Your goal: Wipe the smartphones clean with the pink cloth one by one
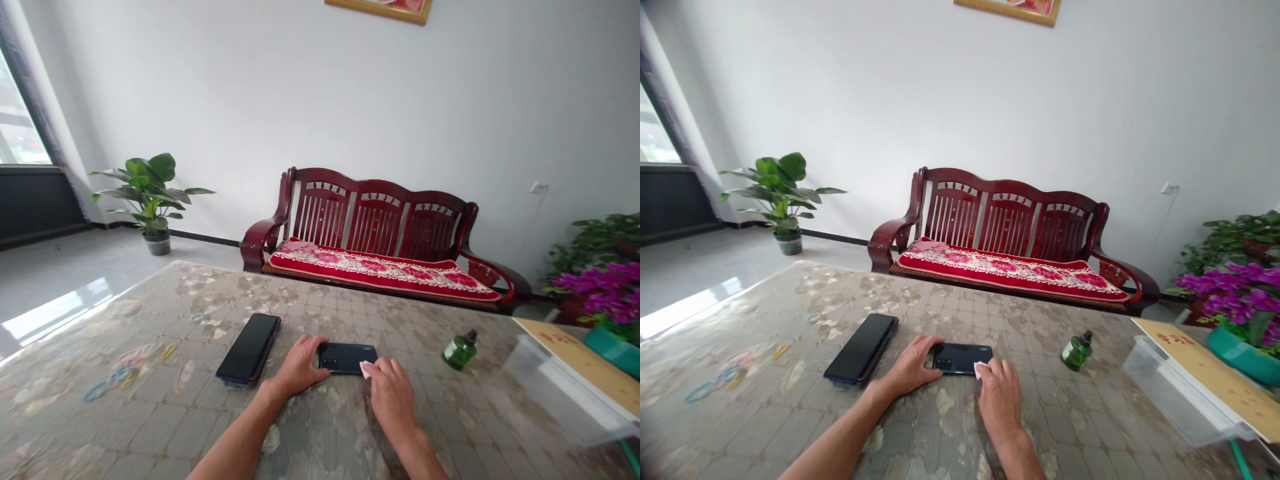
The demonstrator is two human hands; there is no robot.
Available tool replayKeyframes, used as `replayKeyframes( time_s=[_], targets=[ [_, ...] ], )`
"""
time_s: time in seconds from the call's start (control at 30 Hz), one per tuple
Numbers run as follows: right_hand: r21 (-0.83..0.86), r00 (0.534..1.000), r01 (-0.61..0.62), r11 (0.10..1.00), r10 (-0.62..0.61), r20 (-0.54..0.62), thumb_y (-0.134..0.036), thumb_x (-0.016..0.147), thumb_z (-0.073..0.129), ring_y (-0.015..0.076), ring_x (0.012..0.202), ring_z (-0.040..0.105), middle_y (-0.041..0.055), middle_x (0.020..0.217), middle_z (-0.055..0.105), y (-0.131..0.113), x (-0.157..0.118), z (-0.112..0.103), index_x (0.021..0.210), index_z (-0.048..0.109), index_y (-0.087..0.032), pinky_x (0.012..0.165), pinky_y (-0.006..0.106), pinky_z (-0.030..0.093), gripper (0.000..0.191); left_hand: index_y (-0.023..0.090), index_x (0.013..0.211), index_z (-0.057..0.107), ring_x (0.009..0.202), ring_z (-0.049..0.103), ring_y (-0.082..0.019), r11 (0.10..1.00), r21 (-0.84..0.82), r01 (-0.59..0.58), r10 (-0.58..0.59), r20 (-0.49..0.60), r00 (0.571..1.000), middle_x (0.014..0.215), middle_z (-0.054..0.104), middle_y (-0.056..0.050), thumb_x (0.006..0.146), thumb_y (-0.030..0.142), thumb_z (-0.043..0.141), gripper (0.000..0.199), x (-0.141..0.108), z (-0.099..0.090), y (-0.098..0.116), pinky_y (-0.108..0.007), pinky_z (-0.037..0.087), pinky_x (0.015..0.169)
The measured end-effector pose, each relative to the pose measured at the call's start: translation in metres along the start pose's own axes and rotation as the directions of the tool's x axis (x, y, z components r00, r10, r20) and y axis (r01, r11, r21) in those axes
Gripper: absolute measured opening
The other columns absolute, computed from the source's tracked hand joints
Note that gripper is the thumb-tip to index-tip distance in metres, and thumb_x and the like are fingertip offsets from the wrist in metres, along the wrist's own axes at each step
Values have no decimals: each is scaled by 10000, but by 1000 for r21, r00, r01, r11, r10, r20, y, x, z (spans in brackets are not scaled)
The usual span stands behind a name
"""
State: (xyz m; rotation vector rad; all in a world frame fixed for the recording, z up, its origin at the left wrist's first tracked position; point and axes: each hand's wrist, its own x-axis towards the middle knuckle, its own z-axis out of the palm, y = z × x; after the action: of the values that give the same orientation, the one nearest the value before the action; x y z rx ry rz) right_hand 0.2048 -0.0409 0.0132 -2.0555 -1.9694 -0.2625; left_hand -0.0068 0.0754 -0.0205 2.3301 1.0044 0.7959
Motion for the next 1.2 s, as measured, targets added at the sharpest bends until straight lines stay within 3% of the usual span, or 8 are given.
replayKeyframes(
  time_s=[0.23,0.5,0.77,1.03,1.2],
  targets=[
    [56,994,106,993,-106,-9,-170,986,454,198,913,529,25,947,640,-33,-1,11,1085,701,-321,791,309,347,305,198,1174,587,1070,581,-279,1000,-6,-9,9,-14,1000,1117,674,-68,645,170,735,549,-1,1,0,-361,459,936],
    [-1,1000,-11,1000,11,-8,-135,946,482,209,891,539,33,916,650,15,-3,2,1074,720,-315,785,320,355,324,210,1164,585,1065,580,-287,1000,4,19,-19,15,1000,1104,674,-66,647,187,738,539,1,-2,2,-371,467,923],
    [47,995,95,994,-94,-12,-166,971,468,194,899,537,22,926,643,-24,1,8,1051,714,-325,789,308,353,304,227,1178,583,1088,580,-294,1000,3,27,-27,6,1000,1123,669,-64,652,187,730,548,0,-2,3,-381,460,944],
    [-26,999,-39,999,39,-4,-134,955,463,204,891,543,36,912,658,24,13,5,1052,734,-313,767,306,344,339,212,1134,601,1059,581,-277,1000,-5,17,-17,18,1000,1086,679,-56,650,169,728,502,0,-4,5,-363,456,924],
    [-64,997,-76,995,76,0,-129,938,486,207,892,553,48,912,672,26,37,12,1015,750,-302,757,302,344,325,213,1102,612,1048,581,-271,1000,-14,14,-14,22,1000,1066,684,-47,652,164,716,465,1,-4,5,-352,453,910]
  ],
)
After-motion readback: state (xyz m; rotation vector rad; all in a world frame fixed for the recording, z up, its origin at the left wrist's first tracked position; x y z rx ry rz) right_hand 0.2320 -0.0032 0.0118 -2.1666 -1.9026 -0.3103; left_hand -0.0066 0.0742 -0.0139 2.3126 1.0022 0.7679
